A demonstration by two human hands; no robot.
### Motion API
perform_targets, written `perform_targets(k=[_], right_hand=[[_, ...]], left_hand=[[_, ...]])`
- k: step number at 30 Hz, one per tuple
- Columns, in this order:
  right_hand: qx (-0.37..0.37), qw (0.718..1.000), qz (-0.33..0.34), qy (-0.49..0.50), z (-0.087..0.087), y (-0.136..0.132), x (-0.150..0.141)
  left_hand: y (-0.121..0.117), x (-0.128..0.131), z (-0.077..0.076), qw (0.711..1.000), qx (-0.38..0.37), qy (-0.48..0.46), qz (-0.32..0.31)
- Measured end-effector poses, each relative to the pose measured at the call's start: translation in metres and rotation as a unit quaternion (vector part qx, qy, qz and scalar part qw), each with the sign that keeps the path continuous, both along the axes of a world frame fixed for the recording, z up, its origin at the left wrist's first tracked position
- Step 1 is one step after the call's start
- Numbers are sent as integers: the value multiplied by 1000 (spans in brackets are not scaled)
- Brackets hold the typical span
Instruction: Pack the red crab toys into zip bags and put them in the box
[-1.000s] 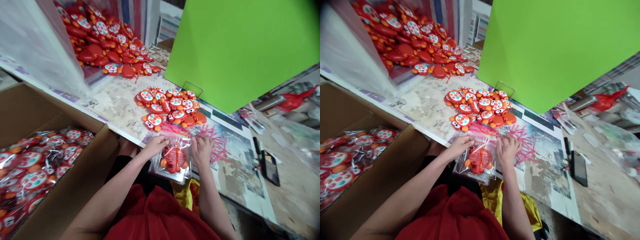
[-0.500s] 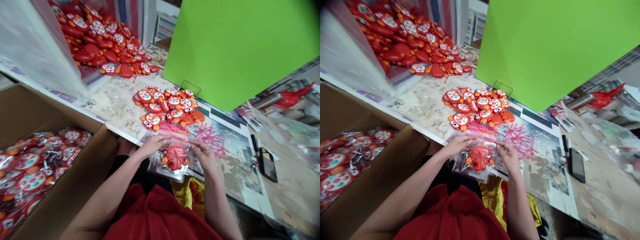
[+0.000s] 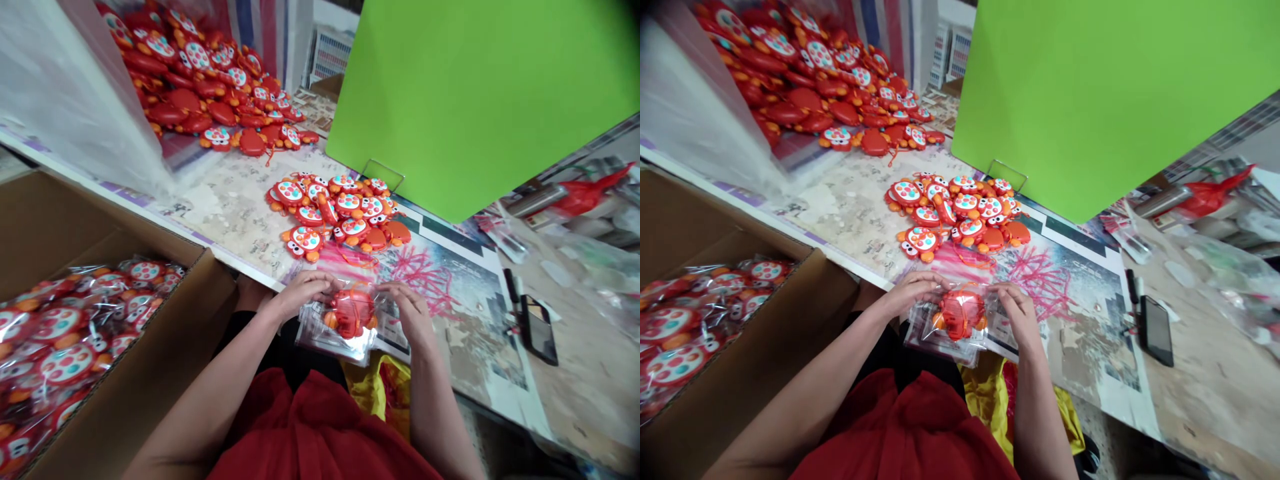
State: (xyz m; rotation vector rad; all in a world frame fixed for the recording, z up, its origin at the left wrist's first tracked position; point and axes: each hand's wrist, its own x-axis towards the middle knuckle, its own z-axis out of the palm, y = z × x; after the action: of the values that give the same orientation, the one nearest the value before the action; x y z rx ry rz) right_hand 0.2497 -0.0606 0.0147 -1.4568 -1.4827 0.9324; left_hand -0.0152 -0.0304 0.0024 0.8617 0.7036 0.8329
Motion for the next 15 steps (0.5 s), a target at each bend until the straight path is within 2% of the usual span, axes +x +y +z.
perform_targets(k=[3,7,10,13,15], right_hand=[[11,999,-35,40,-3,1,-9],[-11,992,11,125,-7,2,-21],[-55,990,20,128,-9,1,-24],[-72,992,-8,99,-9,0,-24],[-67,992,0,109,-10,1,-26]], left_hand=[[1,2,-2,1000,7,24,10],[0,6,-4,998,4,37,44],[-2,10,-2,996,-5,35,82],[-7,7,13,990,15,37,137],[-12,-10,31,973,76,60,208]])
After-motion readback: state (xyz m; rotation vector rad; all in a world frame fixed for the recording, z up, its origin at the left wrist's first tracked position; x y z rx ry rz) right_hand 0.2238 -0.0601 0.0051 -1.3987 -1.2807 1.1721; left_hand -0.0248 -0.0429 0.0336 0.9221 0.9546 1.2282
